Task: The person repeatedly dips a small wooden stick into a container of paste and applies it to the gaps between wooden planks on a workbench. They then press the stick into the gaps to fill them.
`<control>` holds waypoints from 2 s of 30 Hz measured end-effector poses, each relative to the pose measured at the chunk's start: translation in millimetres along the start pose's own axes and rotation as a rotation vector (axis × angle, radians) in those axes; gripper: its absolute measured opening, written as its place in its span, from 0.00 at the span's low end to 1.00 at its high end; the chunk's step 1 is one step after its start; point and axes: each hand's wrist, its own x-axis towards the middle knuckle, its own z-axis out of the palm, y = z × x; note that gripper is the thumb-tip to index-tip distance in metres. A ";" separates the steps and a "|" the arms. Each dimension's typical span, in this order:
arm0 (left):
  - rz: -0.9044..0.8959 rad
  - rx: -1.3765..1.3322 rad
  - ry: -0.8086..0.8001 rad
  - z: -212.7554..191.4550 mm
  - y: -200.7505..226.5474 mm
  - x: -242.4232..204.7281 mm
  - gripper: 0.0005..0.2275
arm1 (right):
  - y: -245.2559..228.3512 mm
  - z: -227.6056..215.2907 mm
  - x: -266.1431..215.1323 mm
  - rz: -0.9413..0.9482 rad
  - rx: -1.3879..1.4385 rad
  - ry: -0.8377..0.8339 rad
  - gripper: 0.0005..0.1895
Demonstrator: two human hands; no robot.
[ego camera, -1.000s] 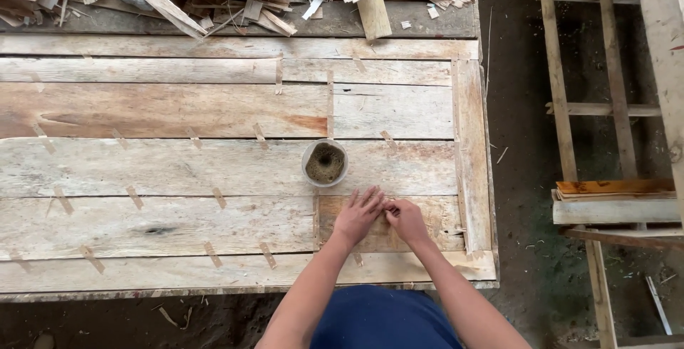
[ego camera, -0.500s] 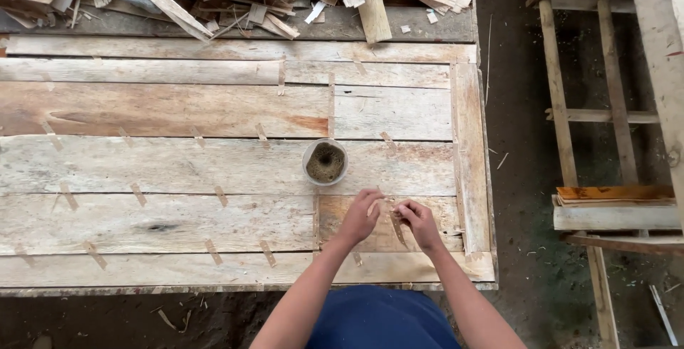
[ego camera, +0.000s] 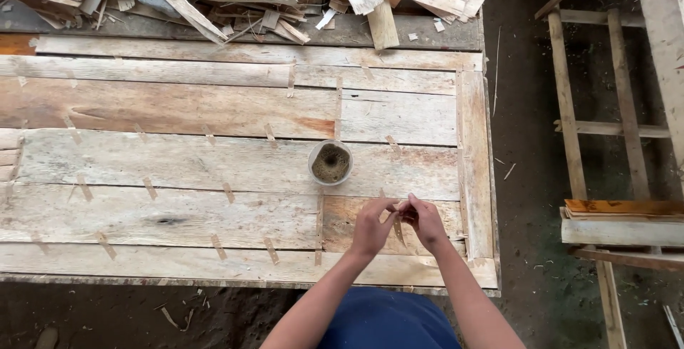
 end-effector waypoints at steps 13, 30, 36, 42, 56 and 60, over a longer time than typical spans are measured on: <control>0.139 0.011 0.133 -11.4 37.0 -9.2 0.13 | 1.4 -4.3 -4.1 0.140 0.069 -0.179 0.28; -0.042 0.160 0.271 -53.2 -41.6 23.0 0.10 | -42.8 -4.7 -50.7 0.037 -0.248 -0.065 0.16; -0.529 0.256 0.301 -99.0 -77.5 45.1 0.20 | -70.0 -71.0 -54.6 -0.065 -0.133 0.260 0.16; -0.683 0.257 0.129 -82.3 -172.9 45.0 0.12 | -81.8 -124.3 -55.0 -0.114 -0.112 0.401 0.18; -0.640 0.151 -0.296 -36.9 -131.8 -24.4 0.14 | -98.9 -87.3 -126.8 -0.002 -0.177 0.221 0.10; -0.577 0.189 -0.166 -60.4 -98.2 -35.3 0.25 | -73.2 -46.3 -105.8 0.081 -0.246 0.146 0.15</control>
